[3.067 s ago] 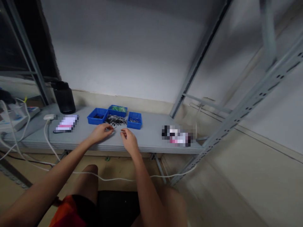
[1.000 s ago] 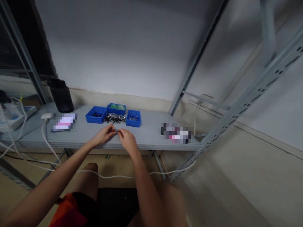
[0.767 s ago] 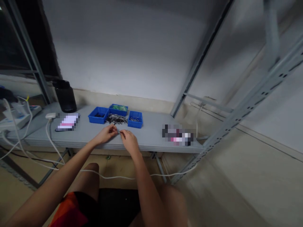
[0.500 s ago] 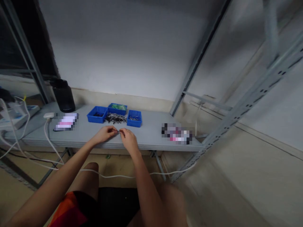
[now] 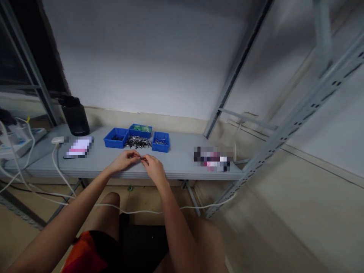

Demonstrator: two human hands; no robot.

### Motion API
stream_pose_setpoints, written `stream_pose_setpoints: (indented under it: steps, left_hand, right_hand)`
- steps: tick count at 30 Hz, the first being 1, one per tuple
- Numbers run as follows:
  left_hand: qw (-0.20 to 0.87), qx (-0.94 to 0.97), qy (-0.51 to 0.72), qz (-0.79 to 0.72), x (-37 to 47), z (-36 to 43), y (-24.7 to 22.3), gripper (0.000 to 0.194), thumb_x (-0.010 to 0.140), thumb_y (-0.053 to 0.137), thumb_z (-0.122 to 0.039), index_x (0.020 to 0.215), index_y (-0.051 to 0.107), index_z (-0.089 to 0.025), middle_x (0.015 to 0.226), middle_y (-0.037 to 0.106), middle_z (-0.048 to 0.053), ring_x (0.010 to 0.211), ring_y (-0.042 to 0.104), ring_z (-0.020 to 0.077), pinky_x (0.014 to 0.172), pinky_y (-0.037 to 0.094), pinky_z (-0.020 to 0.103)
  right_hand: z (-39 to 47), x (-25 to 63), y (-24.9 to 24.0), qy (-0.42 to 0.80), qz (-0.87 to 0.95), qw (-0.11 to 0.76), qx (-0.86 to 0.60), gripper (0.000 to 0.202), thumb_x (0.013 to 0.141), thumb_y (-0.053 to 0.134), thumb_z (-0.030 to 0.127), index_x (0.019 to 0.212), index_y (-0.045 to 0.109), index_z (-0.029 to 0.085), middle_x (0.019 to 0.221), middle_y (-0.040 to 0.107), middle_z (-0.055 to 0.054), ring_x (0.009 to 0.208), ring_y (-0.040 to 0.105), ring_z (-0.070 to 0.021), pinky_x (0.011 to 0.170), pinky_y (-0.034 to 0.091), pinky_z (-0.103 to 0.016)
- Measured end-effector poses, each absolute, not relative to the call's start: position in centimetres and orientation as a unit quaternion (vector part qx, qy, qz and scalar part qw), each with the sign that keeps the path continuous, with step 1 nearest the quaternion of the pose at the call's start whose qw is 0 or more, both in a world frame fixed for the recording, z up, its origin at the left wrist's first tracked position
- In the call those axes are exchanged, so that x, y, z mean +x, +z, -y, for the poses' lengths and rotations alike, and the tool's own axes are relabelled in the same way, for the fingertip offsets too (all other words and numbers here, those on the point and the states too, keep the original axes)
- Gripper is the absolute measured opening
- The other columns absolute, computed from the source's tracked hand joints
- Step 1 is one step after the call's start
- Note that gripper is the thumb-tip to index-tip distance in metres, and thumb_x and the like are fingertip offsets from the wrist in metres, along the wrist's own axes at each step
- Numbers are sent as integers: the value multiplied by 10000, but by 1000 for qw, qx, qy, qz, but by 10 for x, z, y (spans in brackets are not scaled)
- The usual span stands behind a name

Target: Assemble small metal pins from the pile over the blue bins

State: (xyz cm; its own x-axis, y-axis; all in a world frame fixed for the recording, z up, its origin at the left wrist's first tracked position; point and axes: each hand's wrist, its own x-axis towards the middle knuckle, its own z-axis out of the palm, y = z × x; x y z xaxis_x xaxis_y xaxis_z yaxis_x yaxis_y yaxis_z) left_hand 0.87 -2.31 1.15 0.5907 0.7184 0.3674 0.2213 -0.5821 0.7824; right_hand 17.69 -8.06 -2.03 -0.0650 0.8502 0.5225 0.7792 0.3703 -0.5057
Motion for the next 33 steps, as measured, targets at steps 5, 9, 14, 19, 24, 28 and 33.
stream_pose_setpoints:
  steps: [5, 9, 14, 19, 24, 28, 33]
  left_hand:
    - [434, 759, 379, -303, 9, 22, 9, 160, 741, 551, -323, 766, 505, -172, 801, 659, 38, 769, 616, 173, 682, 473, 286]
    - [450, 746, 381, -310, 8, 21, 7, 134, 750, 527, -295, 796, 478, -179, 735, 659, 20, 734, 625, 163, 699, 482, 287]
    - [369, 802, 355, -306, 8, 24, 12, 239, 768, 554, -343, 857, 630, -135, 794, 678, 52, 744, 604, 174, 720, 464, 293]
    - [358, 823, 335, -289, 8, 29, 16, 275, 775, 576, -373, 852, 701, -140, 868, 716, 62, 810, 617, 193, 789, 455, 302]
    - [351, 817, 343, -303, 8, 30, 16, 237, 777, 582, -355, 825, 701, -157, 845, 719, 56, 795, 618, 188, 769, 458, 295]
    - [345, 809, 358, -316, 7, 29, 15, 226, 767, 598, -349, 828, 695, -153, 851, 719, 61, 798, 620, 187, 765, 463, 295]
    - [344, 800, 366, -329, 8, 28, 12, 204, 748, 616, -322, 827, 701, -154, 868, 723, 65, 818, 626, 189, 795, 466, 302]
  right_hand:
    - [85, 174, -17, 41, 726, 388, -566, 173, 874, 546, 296, 1002, 637, 225, 903, 698, -49, 824, 629, -189, 738, 447, -288]
    - [87, 173, -14, 55, 714, 403, -570, 219, 894, 498, 287, 1070, 614, 228, 922, 704, -49, 816, 639, -186, 748, 460, -291]
    - [87, 174, -14, 63, 705, 430, -560, 292, 915, 443, 274, 1178, 563, 225, 1014, 692, -63, 853, 643, -189, 783, 465, -305]
    - [85, 175, -16, 47, 715, 426, -552, 237, 918, 446, 277, 1073, 614, 214, 1018, 686, -66, 900, 627, -200, 798, 454, -303]
    - [84, 176, -17, 51, 717, 427, -549, 198, 912, 457, 278, 984, 631, 214, 952, 689, -57, 864, 622, -194, 777, 447, -293]
    - [84, 176, -17, 50, 705, 442, -552, 216, 915, 435, 290, 988, 620, 207, 945, 686, -66, 845, 622, -196, 763, 450, -301]
    - [83, 177, -19, 56, 695, 451, -557, 218, 909, 439, 313, 980, 616, 208, 932, 683, -67, 840, 625, -200, 776, 457, -311]
